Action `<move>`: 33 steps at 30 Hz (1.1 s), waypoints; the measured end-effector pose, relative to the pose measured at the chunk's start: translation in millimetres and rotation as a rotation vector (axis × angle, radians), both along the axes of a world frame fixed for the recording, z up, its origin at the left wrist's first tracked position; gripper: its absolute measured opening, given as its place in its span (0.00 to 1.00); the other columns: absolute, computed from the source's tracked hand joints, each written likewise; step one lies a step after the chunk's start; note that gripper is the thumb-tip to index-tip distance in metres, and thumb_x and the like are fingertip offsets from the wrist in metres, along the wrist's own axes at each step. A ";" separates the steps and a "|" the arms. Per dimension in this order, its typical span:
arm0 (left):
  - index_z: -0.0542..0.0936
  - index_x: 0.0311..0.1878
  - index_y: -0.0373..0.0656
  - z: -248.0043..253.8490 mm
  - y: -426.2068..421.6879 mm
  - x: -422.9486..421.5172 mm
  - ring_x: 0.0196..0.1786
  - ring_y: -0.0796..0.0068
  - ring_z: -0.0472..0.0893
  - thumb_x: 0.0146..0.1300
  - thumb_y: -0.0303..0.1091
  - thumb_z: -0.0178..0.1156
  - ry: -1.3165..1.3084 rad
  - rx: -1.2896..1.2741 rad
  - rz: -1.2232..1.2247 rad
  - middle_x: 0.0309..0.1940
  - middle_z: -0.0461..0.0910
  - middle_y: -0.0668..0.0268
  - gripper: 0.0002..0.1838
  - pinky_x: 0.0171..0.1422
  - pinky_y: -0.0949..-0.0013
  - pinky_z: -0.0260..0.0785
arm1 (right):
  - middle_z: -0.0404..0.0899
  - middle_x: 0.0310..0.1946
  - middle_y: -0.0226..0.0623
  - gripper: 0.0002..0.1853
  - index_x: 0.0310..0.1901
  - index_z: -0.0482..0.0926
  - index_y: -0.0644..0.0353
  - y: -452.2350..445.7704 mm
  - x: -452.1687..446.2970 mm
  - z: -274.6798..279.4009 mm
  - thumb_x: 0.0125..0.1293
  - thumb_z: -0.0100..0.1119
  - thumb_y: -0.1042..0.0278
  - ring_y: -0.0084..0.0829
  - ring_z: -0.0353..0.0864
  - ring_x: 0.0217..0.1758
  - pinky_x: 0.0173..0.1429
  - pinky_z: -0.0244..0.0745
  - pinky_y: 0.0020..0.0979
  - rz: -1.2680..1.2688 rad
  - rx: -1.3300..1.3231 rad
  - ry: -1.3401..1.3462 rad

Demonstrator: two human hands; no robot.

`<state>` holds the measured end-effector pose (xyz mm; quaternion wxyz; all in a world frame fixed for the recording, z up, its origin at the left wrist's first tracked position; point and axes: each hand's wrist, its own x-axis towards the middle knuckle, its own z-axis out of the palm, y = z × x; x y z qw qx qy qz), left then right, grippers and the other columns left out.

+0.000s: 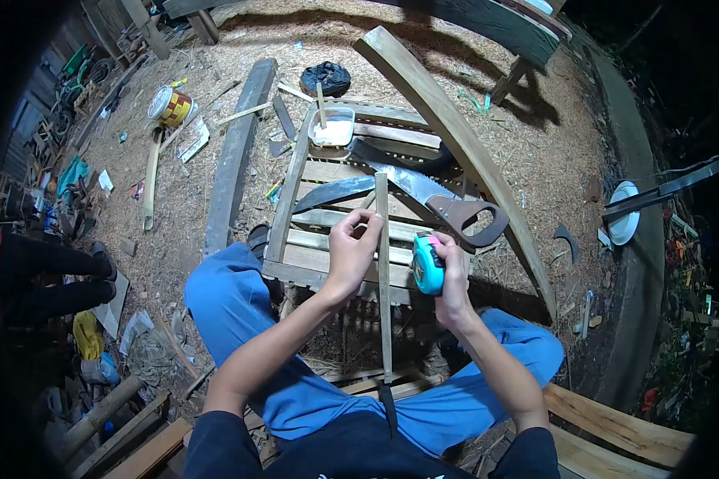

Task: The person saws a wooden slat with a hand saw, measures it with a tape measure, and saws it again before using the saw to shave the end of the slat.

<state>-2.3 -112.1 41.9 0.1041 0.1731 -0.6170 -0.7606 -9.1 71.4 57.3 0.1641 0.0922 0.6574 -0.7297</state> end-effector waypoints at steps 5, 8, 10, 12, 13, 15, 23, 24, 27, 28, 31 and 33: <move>0.86 0.44 0.38 -1.4 -9.3 0.3 0.33 0.90 0.74 0.79 0.35 0.66 0.007 -0.022 -0.026 0.32 0.81 0.77 0.10 0.36 0.78 0.66 | 0.76 0.55 0.41 0.34 0.70 0.65 0.64 -3.8 0.3 -7.4 0.76 0.66 0.48 0.33 0.77 0.58 0.65 0.74 0.38 0.088 0.228 0.209; 0.86 0.45 0.38 -1.3 -24.7 -0.5 0.34 0.89 0.76 0.79 0.35 0.65 0.068 -0.036 -0.032 0.33 0.81 0.76 0.10 0.37 0.77 0.68 | 0.77 0.54 0.45 0.38 0.66 0.68 0.66 -5.6 -8.7 -5.0 0.67 0.79 0.52 0.41 0.81 0.58 0.66 0.76 0.46 0.127 0.396 0.418; 0.85 0.45 0.38 -0.3 -38.4 -1.0 0.34 0.89 0.77 0.80 0.36 0.65 0.076 -0.019 -0.099 0.33 0.82 0.76 0.10 0.37 0.77 0.69 | 0.78 0.54 0.48 0.34 0.61 0.74 0.65 -8.0 -16.6 6.6 0.63 0.81 0.53 0.49 0.82 0.57 0.68 0.75 0.49 0.338 0.716 0.666; 0.85 0.45 0.38 -0.9 -48.3 0.8 0.33 0.88 0.77 0.80 0.36 0.65 0.065 -0.045 -0.174 0.32 0.81 0.75 0.10 0.36 0.77 0.70 | 0.79 0.54 0.48 0.27 0.53 0.79 0.65 -10.1 -19.9 5.8 0.61 0.82 0.59 0.49 0.81 0.62 0.69 0.76 0.46 0.330 0.788 0.709; 0.85 0.45 0.38 -0.4 -49.7 3.5 0.33 0.88 0.77 0.80 0.36 0.65 0.058 -0.043 -0.219 0.31 0.81 0.75 0.10 0.36 0.77 0.69 | 0.80 0.56 0.49 0.23 0.52 0.81 0.63 -9.4 -23.7 -5.3 0.63 0.80 0.59 0.51 0.80 0.65 0.70 0.74 0.49 0.331 0.807 0.832; 0.85 0.45 0.38 -0.6 -49.6 5.6 0.32 0.89 0.76 0.79 0.35 0.65 0.036 -0.067 -0.308 0.30 0.81 0.76 0.10 0.35 0.77 0.68 | 0.81 0.61 0.49 0.16 0.50 0.86 0.59 -8.5 -24.6 -10.1 0.68 0.74 0.59 0.51 0.76 0.72 0.71 0.72 0.52 0.310 0.837 0.891; 0.85 0.44 0.38 -3.2 -21.4 17.7 0.34 0.89 0.75 0.80 0.33 0.64 -0.026 -0.075 -0.436 0.31 0.80 0.76 0.09 0.39 0.77 0.66 | 0.82 0.59 0.47 0.19 0.60 0.82 0.61 5.4 -18.0 21.9 0.73 0.66 0.61 0.50 0.79 0.67 0.72 0.70 0.50 0.180 0.764 0.936; 0.85 0.44 0.38 -3.6 -16.3 18.6 0.33 0.89 0.74 0.80 0.33 0.65 -0.013 -0.089 -0.436 0.30 0.80 0.76 0.09 0.38 0.77 0.65 | 0.82 0.59 0.47 0.19 0.60 0.82 0.61 9.0 -18.2 22.7 0.73 0.66 0.61 0.50 0.79 0.67 0.72 0.70 0.50 0.176 0.765 0.935; 0.85 0.43 0.38 -6.3 -7.4 16.4 0.33 0.89 0.74 0.80 0.34 0.65 0.011 -0.154 -0.428 0.29 0.79 0.77 0.09 0.38 0.77 0.64 | 0.82 0.60 0.47 0.21 0.63 0.80 0.61 23.3 -23.6 22.4 0.73 0.65 0.61 0.49 0.78 0.68 0.73 0.69 0.49 0.182 0.925 0.986; 0.84 0.43 0.38 -7.9 -5.4 14.7 0.32 0.89 0.73 0.80 0.34 0.65 0.018 -0.203 -0.414 0.29 0.78 0.77 0.09 0.38 0.76 0.65 | 0.82 0.60 0.47 0.21 0.63 0.80 0.61 29.2 -27.9 20.4 0.73 0.65 0.61 0.49 0.78 0.68 0.73 0.69 0.49 0.176 0.929 0.985; 0.86 0.43 0.33 -15.6 -6.0 11.2 0.37 0.85 0.82 0.78 0.34 0.66 0.015 -0.201 -0.382 0.32 0.86 0.70 0.12 0.45 0.72 0.75 | 0.79 0.62 0.50 0.23 0.66 0.79 0.61 49.5 -42.0 5.8 0.76 0.64 0.59 0.49 0.73 0.74 0.80 0.60 0.57 0.157 1.232 0.983; 0.86 0.43 0.33 -23.6 -8.4 10.3 0.37 0.86 0.81 0.78 0.34 0.66 -0.029 -0.200 -0.371 0.32 0.86 0.70 0.11 0.44 0.74 0.74 | 0.79 0.62 0.50 0.24 0.68 0.78 0.61 58.5 -46.3 -13.3 0.76 0.63 0.58 0.49 0.73 0.75 0.81 0.58 0.60 0.165 1.353 0.965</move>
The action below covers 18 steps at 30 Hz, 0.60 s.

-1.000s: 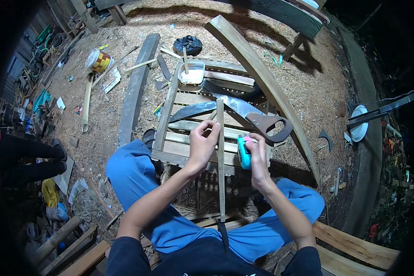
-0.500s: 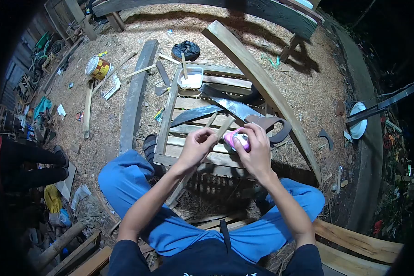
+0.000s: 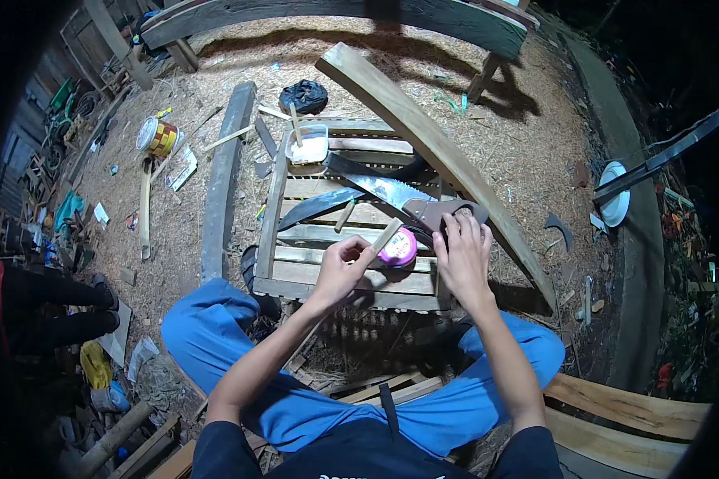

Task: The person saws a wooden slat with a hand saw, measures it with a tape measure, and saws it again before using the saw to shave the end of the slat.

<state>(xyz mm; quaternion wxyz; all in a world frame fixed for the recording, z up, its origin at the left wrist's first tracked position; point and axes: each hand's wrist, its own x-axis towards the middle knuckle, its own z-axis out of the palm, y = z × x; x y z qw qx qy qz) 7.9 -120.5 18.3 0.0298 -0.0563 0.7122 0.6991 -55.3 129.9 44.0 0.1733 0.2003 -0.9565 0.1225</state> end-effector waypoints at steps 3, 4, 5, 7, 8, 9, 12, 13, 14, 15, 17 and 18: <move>0.86 0.43 0.34 -10.5 0.2 0.7 0.37 0.86 0.80 0.78 0.34 0.66 -0.015 0.021 0.016 0.33 0.85 0.71 0.11 0.43 0.74 0.73 | 0.80 0.60 0.50 0.28 0.72 0.75 0.60 6.1 -2.6 -14.3 0.77 0.63 0.56 0.48 0.73 0.74 0.85 0.51 0.66 -0.042 0.134 -0.009; 0.85 0.43 0.34 -11.8 0.9 -0.2 0.36 0.87 0.80 0.78 0.34 0.66 0.007 0.020 0.026 0.32 0.85 0.71 0.11 0.42 0.73 0.73 | 0.80 0.59 0.49 0.28 0.73 0.75 0.60 4.2 -4.3 -13.6 0.77 0.63 0.55 0.48 0.73 0.73 0.85 0.50 0.66 -0.038 0.162 -0.017; 0.85 0.43 0.34 -13.0 1.5 -2.5 0.36 0.87 0.80 0.78 0.34 0.66 0.006 0.021 0.025 0.32 0.85 0.71 0.11 0.42 0.73 0.73 | 0.80 0.58 0.48 0.28 0.73 0.74 0.59 2.8 -6.9 -12.9 0.77 0.63 0.54 0.48 0.74 0.72 0.85 0.50 0.66 -0.033 0.190 -0.024; 0.85 0.42 0.34 -15.5 1.3 -7.1 0.35 0.87 0.79 0.78 0.34 0.66 -0.014 0.040 0.036 0.31 0.84 0.72 0.11 0.41 0.74 0.72 | 0.80 0.58 0.47 0.31 0.74 0.73 0.58 3.2 -13.4 -8.4 0.77 0.64 0.51 0.46 0.74 0.71 0.84 0.50 0.65 -0.027 0.211 -0.022; 0.85 0.42 0.34 -16.6 1.5 -8.0 0.35 0.87 0.79 0.78 0.34 0.66 -0.014 0.038 0.035 0.31 0.84 0.72 0.11 0.41 0.74 0.72 | 0.79 0.59 0.47 0.33 0.75 0.72 0.57 5.8 -16.1 -4.3 0.76 0.65 0.50 0.45 0.74 0.71 0.83 0.51 0.65 -0.028 0.206 -0.110; 0.85 0.42 0.36 -14.0 3.0 -8.9 0.34 0.88 0.77 0.79 0.34 0.65 -0.025 0.028 0.037 0.30 0.81 0.74 0.10 0.38 0.75 0.68 | 0.79 0.60 0.46 0.35 0.77 0.71 0.56 6.2 -17.3 4.0 0.75 0.66 0.48 0.44 0.74 0.71 0.82 0.52 0.64 -0.028 0.200 -0.198; 0.84 0.41 0.38 -10.8 4.3 -9.2 0.32 0.88 0.74 0.79 0.34 0.64 -0.044 0.037 0.046 0.29 0.79 0.76 0.10 0.35 0.77 0.64 | 0.78 0.59 0.45 0.38 0.79 0.69 0.54 9.5 -15.2 13.0 0.74 0.69 0.47 0.42 0.74 0.71 0.80 0.54 0.62 -0.018 0.229 -0.244; 0.84 0.41 0.38 -10.4 4.8 -9.5 0.32 0.89 0.74 0.79 0.34 0.64 -0.046 0.051 0.048 0.29 0.78 0.76 0.10 0.35 0.77 0.64 | 0.78 0.59 0.45 0.39 0.80 0.68 0.53 10.4 -14.2 12.9 0.73 0.69 0.47 0.42 0.74 0.72 0.80 0.54 0.62 -0.005 0.243 -0.251; 0.84 0.41 0.38 -10.1 5.3 -9.3 0.32 0.89 0.74 0.79 0.34 0.64 -0.047 0.054 0.050 0.29 0.78 0.76 0.10 0.35 0.77 0.64 | 0.80 0.54 0.41 0.40 0.80 0.69 0.52 10.8 -13.4 7.2 0.71 0.72 0.48 0.40 0.78 0.65 0.74 0.60 0.55 0.006 0.253 -0.145; 0.84 0.41 0.38 -9.4 5.1 -9.4 0.31 0.89 0.74 0.78 0.34 0.64 -0.056 0.049 0.050 0.29 0.78 0.76 0.10 0.35 0.77 0.63 | 0.80 0.54 0.41 0.40 0.80 0.69 0.52 10.6 -15.0 9.7 0.71 0.72 0.48 0.40 0.78 0.65 0.74 0.60 0.55 0.006 0.253 -0.146; 0.84 0.41 0.39 -9.3 5.0 -9.0 0.31 0.89 0.74 0.78 0.34 0.64 -0.064 0.041 0.048 0.29 0.79 0.76 0.09 0.35 0.77 0.63 | 0.83 0.47 0.39 0.38 0.77 0.74 0.53 10.2 -18.5 16.4 0.69 0.73 0.50 0.39 0.81 0.58 0.67 0.65 0.51 0.096 0.255 -0.134; 0.84 0.41 0.39 -10.7 5.4 -9.4 0.31 0.89 0.74 0.78 0.34 0.64 -0.048 0.041 0.053 0.29 0.79 0.76 0.09 0.34 0.77 0.63 | 0.83 0.47 0.39 0.38 0.77 0.74 0.53 9.2 -18.5 14.5 0.69 0.73 0.50 0.39 0.81 0.58 0.67 0.65 0.51 0.097 0.254 -0.134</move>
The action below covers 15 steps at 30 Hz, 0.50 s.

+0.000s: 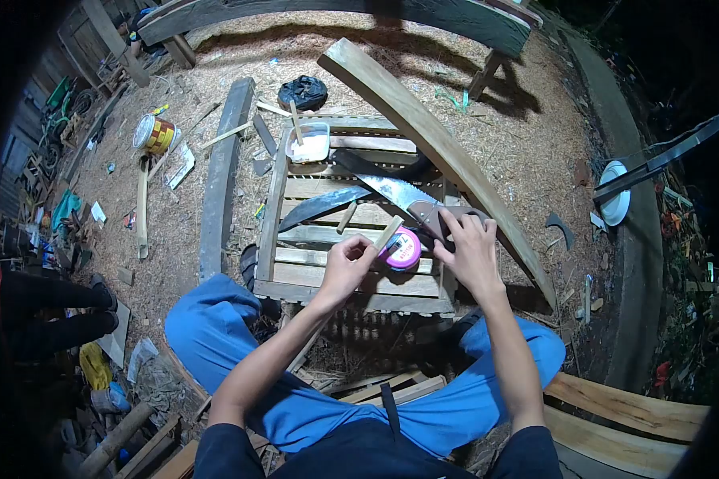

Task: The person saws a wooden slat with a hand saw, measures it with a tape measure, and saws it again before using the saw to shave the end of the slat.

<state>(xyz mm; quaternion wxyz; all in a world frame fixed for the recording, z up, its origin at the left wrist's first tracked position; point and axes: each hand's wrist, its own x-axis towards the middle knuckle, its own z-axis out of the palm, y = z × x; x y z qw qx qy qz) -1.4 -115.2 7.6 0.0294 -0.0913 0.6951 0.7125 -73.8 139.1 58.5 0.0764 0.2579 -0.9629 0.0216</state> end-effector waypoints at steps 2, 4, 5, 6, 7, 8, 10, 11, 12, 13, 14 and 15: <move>0.84 0.41 0.39 -2.3 0.8 -0.4 0.30 0.89 0.73 0.78 0.33 0.64 0.019 0.002 0.009 0.29 0.79 0.76 0.09 0.34 0.77 0.63 | 0.84 0.39 0.41 0.35 0.73 0.78 0.53 -1.6 -1.6 -7.0 0.66 0.75 0.53 0.38 0.83 0.53 0.67 0.64 0.51 0.045 -0.114 0.023; 0.84 0.41 0.39 -2.3 1.7 -0.7 0.30 0.89 0.74 0.78 0.33 0.64 0.006 -0.001 0.011 0.29 0.80 0.75 0.08 0.33 0.77 0.63 | 0.86 0.38 0.40 0.36 0.72 0.79 0.54 -11.0 6.9 -19.1 0.62 0.76 0.55 0.38 0.83 0.51 0.69 0.64 0.51 0.125 -0.170 0.067; 0.84 0.41 0.39 -2.4 2.0 -1.0 0.30 0.89 0.74 0.78 0.33 0.64 0.007 -0.001 0.012 0.29 0.80 0.75 0.08 0.33 0.77 0.63 | 0.87 0.40 0.39 0.37 0.72 0.78 0.54 -13.1 11.1 -27.6 0.61 0.76 0.56 0.37 0.83 0.52 0.70 0.63 0.51 0.164 -0.178 0.083; 0.84 0.41 0.39 -2.6 2.3 -1.3 0.30 0.89 0.74 0.77 0.33 0.64 0.009 -0.003 0.014 0.29 0.80 0.75 0.08 0.33 0.77 0.63 | 0.86 0.45 0.37 0.40 0.75 0.75 0.54 -15.0 16.1 -22.0 0.61 0.77 0.56 0.36 0.82 0.55 0.72 0.61 0.51 0.140 -0.120 0.021; 0.84 0.41 0.39 -2.9 2.1 -1.7 0.30 0.89 0.74 0.77 0.33 0.65 0.012 -0.004 0.016 0.29 0.80 0.75 0.08 0.33 0.77 0.64 | 0.86 0.45 0.37 0.40 0.75 0.75 0.54 -13.8 16.5 -19.3 0.61 0.77 0.56 0.36 0.82 0.55 0.72 0.61 0.51 0.140 -0.121 0.021; 0.84 0.41 0.39 -3.3 2.0 -1.2 0.30 0.89 0.74 0.77 0.33 0.65 0.011 -0.002 0.018 0.29 0.80 0.75 0.08 0.33 0.77 0.64 | 0.86 0.47 0.37 0.42 0.76 0.73 0.53 -10.7 16.3 -17.2 0.60 0.78 0.55 0.36 0.81 0.56 0.73 0.60 0.51 0.152 -0.136 0.003; 0.84 0.41 0.39 -2.7 2.4 -0.9 0.30 0.89 0.74 0.77 0.33 0.65 0.007 -0.008 0.023 0.29 0.80 0.75 0.08 0.33 0.76 0.64 | 0.85 0.49 0.36 0.43 0.76 0.72 0.52 -9.4 15.9 -17.3 0.60 0.78 0.55 0.36 0.81 0.58 0.73 0.58 0.50 0.167 -0.146 -0.014; 0.84 0.41 0.39 -2.1 2.5 -1.6 0.30 0.89 0.74 0.77 0.33 0.65 0.007 -0.006 0.023 0.29 0.80 0.75 0.08 0.33 0.76 0.64 | 0.85 0.49 0.36 0.43 0.76 0.72 0.52 -12.9 17.1 -21.0 0.60 0.79 0.57 0.36 0.81 0.58 0.73 0.58 0.49 0.147 -0.105 0.000; 0.84 0.41 0.39 -3.3 1.3 -1.6 0.30 0.88 0.74 0.78 0.33 0.65 0.009 0.001 0.034 0.29 0.80 0.75 0.09 0.33 0.76 0.64 | 0.85 0.49 0.35 0.42 0.76 0.72 0.52 -17.0 19.0 -24.7 0.60 0.79 0.59 0.36 0.80 0.58 0.73 0.58 0.49 0.125 -0.066 0.012; 0.84 0.41 0.39 -4.2 -0.8 -0.9 0.30 0.88 0.74 0.78 0.33 0.65 0.009 0.007 0.044 0.29 0.80 0.75 0.09 0.34 0.76 0.64 | 0.85 0.49 0.35 0.42 0.76 0.72 0.52 -20.6 19.0 -28.2 0.60 0.79 0.59 0.36 0.80 0.58 0.73 0.58 0.49 0.123 -0.067 0.009; 0.84 0.41 0.39 -5.9 -3.3 -1.5 0.31 0.88 0.75 0.78 0.34 0.64 0.000 0.016 0.044 0.29 0.80 0.75 0.09 0.35 0.77 0.65 | 0.85 0.49 0.35 0.41 0.75 0.73 0.51 -23.3 16.4 -31.2 0.60 0.78 0.62 0.36 0.80 0.58 0.72 0.58 0.48 0.159 -0.144 0.003; 0.84 0.42 0.39 -4.9 -4.2 -1.3 0.31 0.88 0.75 0.79 0.34 0.64 -0.005 0.030 0.061 0.29 0.80 0.75 0.09 0.36 0.77 0.66 | 0.85 0.49 0.35 0.40 0.74 0.73 0.51 -27.6 14.5 -30.3 0.60 0.78 0.64 0.36 0.80 0.58 0.71 0.59 0.48 0.193 -0.221 -0.003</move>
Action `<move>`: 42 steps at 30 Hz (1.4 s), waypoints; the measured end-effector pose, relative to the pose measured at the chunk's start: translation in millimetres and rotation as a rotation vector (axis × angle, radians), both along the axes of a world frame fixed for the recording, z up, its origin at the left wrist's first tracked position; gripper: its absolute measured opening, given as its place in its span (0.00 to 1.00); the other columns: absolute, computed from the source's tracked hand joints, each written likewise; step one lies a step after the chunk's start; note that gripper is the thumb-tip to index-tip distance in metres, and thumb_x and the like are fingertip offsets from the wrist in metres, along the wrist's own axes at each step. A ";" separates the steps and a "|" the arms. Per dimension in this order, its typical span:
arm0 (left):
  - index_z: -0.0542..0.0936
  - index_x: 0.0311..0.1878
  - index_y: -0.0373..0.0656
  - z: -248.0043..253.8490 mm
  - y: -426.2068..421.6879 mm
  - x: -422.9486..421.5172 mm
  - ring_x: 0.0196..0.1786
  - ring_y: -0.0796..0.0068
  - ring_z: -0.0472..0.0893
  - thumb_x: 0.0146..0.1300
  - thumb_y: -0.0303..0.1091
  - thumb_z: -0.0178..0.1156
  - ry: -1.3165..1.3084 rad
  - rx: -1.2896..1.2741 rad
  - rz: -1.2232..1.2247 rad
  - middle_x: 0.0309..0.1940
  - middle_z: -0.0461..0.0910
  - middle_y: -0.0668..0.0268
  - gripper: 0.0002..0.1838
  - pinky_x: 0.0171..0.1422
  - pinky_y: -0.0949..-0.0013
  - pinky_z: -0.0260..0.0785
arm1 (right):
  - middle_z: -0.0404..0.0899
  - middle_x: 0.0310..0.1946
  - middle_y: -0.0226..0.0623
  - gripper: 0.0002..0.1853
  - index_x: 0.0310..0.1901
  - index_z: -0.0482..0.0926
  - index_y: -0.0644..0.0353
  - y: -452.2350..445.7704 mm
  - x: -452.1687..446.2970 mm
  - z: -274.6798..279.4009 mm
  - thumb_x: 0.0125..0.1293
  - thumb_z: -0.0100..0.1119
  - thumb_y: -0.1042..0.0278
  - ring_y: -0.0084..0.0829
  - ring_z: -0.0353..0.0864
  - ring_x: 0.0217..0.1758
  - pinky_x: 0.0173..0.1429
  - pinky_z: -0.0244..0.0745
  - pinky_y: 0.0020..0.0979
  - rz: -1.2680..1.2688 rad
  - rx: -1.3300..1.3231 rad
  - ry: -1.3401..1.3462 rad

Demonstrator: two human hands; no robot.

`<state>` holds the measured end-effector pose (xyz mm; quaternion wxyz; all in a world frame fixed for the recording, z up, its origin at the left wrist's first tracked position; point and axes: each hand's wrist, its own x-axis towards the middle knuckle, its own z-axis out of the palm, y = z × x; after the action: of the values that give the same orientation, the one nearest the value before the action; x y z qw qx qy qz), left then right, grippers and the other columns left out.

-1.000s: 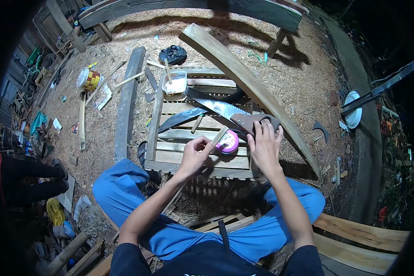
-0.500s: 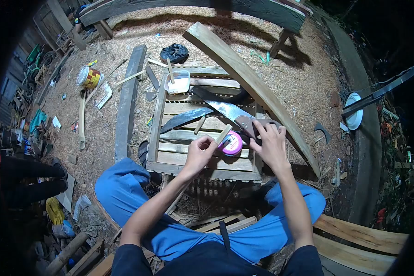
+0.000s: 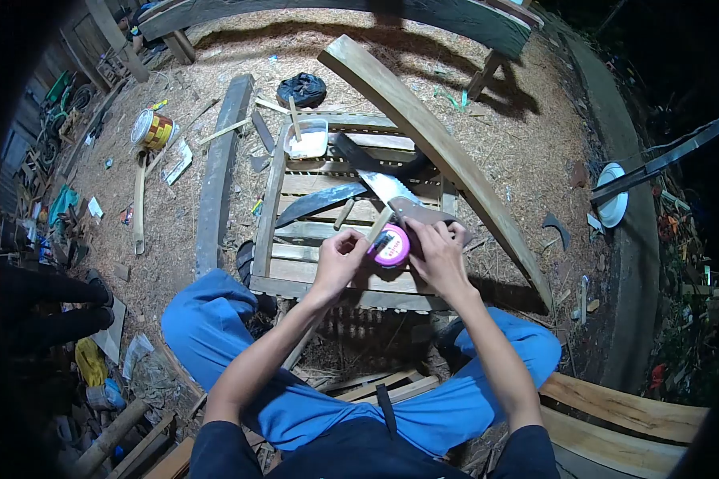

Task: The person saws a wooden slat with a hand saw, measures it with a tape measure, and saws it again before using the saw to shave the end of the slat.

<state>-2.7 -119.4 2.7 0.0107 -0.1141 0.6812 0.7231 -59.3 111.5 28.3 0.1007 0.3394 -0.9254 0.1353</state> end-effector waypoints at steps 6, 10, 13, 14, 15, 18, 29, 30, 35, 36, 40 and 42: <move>0.84 0.42 0.39 12.9 -10.8 -1.5 0.34 0.87 0.76 0.79 0.34 0.64 -0.024 -0.038 0.071 0.31 0.81 0.75 0.09 0.38 0.77 0.68 | 0.86 0.47 0.35 0.28 0.67 0.78 0.52 -36.7 -0.2 -3.5 0.64 0.71 0.74 0.38 0.84 0.52 0.61 0.69 0.42 0.020 -0.152 0.031; 0.84 0.40 0.38 17.4 -11.6 -12.0 0.34 0.88 0.76 0.78 0.32 0.64 0.019 -0.063 0.113 0.31 0.80 0.76 0.09 0.38 0.76 0.68 | 0.85 0.45 0.43 0.24 0.64 0.79 0.53 -37.3 0.0 25.1 0.66 0.68 0.76 0.51 0.89 0.44 0.47 0.82 0.47 -0.011 -0.397 0.011; 0.87 0.38 0.35 13.2 -3.4 -27.5 0.34 0.85 0.80 0.75 0.35 0.68 0.128 -0.139 0.077 0.29 0.85 0.70 0.12 0.40 0.72 0.73 | 0.86 0.45 0.48 0.18 0.60 0.79 0.53 -20.0 20.0 39.8 0.69 0.64 0.77 0.53 0.90 0.44 0.47 0.84 0.48 -0.235 -0.684 -0.151; 0.87 0.39 0.35 7.4 2.4 -32.4 0.34 0.85 0.80 0.75 0.35 0.68 0.221 -0.172 0.044 0.29 0.85 0.70 0.12 0.40 0.72 0.73 | 0.87 0.46 0.47 0.17 0.58 0.80 0.54 -9.7 30.6 46.2 0.69 0.65 0.76 0.51 0.91 0.44 0.48 0.84 0.46 -0.318 -0.658 -0.229; 0.85 0.38 0.37 12.4 11.1 -34.2 0.32 0.85 0.78 0.75 0.34 0.67 0.155 -0.133 0.019 0.29 0.82 0.71 0.10 0.36 0.74 0.70 | 0.87 0.45 0.47 0.16 0.58 0.80 0.55 -0.5 39.6 50.9 0.69 0.65 0.76 0.50 0.91 0.44 0.48 0.85 0.46 -0.330 -0.671 -0.183; 0.82 0.36 0.40 40.8 42.2 -44.2 0.21 0.85 0.70 0.77 0.36 0.65 0.020 0.157 -0.081 0.24 0.77 0.73 0.12 0.21 0.75 0.58 | 0.89 0.41 0.47 0.16 0.56 0.80 0.56 24.7 66.2 72.4 0.69 0.66 0.76 0.46 0.92 0.43 0.49 0.85 0.44 -0.429 -0.716 -0.115; 0.83 0.38 0.39 25.2 90.4 -13.1 0.28 0.86 0.74 0.78 0.34 0.61 -0.182 0.109 -0.233 0.26 0.78 0.74 0.11 0.32 0.74 0.65 | 0.90 0.36 0.46 0.17 0.51 0.84 0.59 97.1 124.0 85.3 0.59 0.69 0.79 0.50 0.91 0.35 0.41 0.84 0.46 -0.526 -0.630 0.145; 0.83 0.38 0.39 26.5 93.7 -12.9 0.28 0.86 0.74 0.78 0.34 0.61 -0.184 0.115 -0.233 0.26 0.78 0.74 0.11 0.32 0.74 0.65 | 0.90 0.40 0.45 0.17 0.52 0.84 0.59 96.1 135.6 78.4 0.61 0.69 0.78 0.50 0.91 0.36 0.42 0.84 0.45 -0.586 -0.691 0.175; 0.87 0.42 0.35 -1.4 127.4 -18.8 0.33 0.78 0.84 0.74 0.37 0.64 -0.028 -0.196 -0.381 0.30 0.86 0.67 0.13 0.40 0.68 0.75 | 0.86 0.42 0.41 0.16 0.55 0.81 0.63 67.5 183.7 38.3 0.67 0.70 0.78 0.37 0.88 0.41 0.49 0.82 0.37 -0.801 -0.948 0.101; 0.89 0.44 0.34 -8.2 135.3 -20.7 0.34 0.73 0.87 0.71 0.41 0.66 0.034 -0.279 -0.391 0.33 0.90 0.60 0.16 0.45 0.64 0.79 | 0.85 0.42 0.40 0.16 0.56 0.80 0.64 60.8 191.3 36.9 0.68 0.70 0.78 0.33 0.86 0.40 0.49 0.82 0.35 -0.841 -1.042 0.037; 0.89 0.42 0.34 31.9 155.8 -11.2 0.35 0.56 0.90 0.69 0.42 0.66 0.042 -0.501 -0.326 0.32 0.90 0.52 0.17 0.45 0.57 0.80 | 0.80 0.48 0.39 0.18 0.60 0.76 0.66 41.3 215.4 18.7 0.70 0.67 0.81 0.28 0.82 0.46 0.53 0.79 0.31 -0.868 -1.195 -0.053; 0.90 0.42 0.35 26.4 160.4 -10.0 0.38 0.50 0.89 0.68 0.42 0.66 0.039 -0.549 -0.300 0.35 0.90 0.50 0.17 0.47 0.52 0.79 | 0.79 0.47 0.38 0.19 0.59 0.74 0.66 35.8 220.7 16.6 0.70 0.67 0.81 0.28 0.80 0.46 0.53 0.77 0.32 -0.890 -1.174 -0.043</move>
<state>-12.7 41.0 29.2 0.0731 0.0029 0.8603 0.5045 161.4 147.3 44.9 0.2932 -0.1809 -0.7524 0.5614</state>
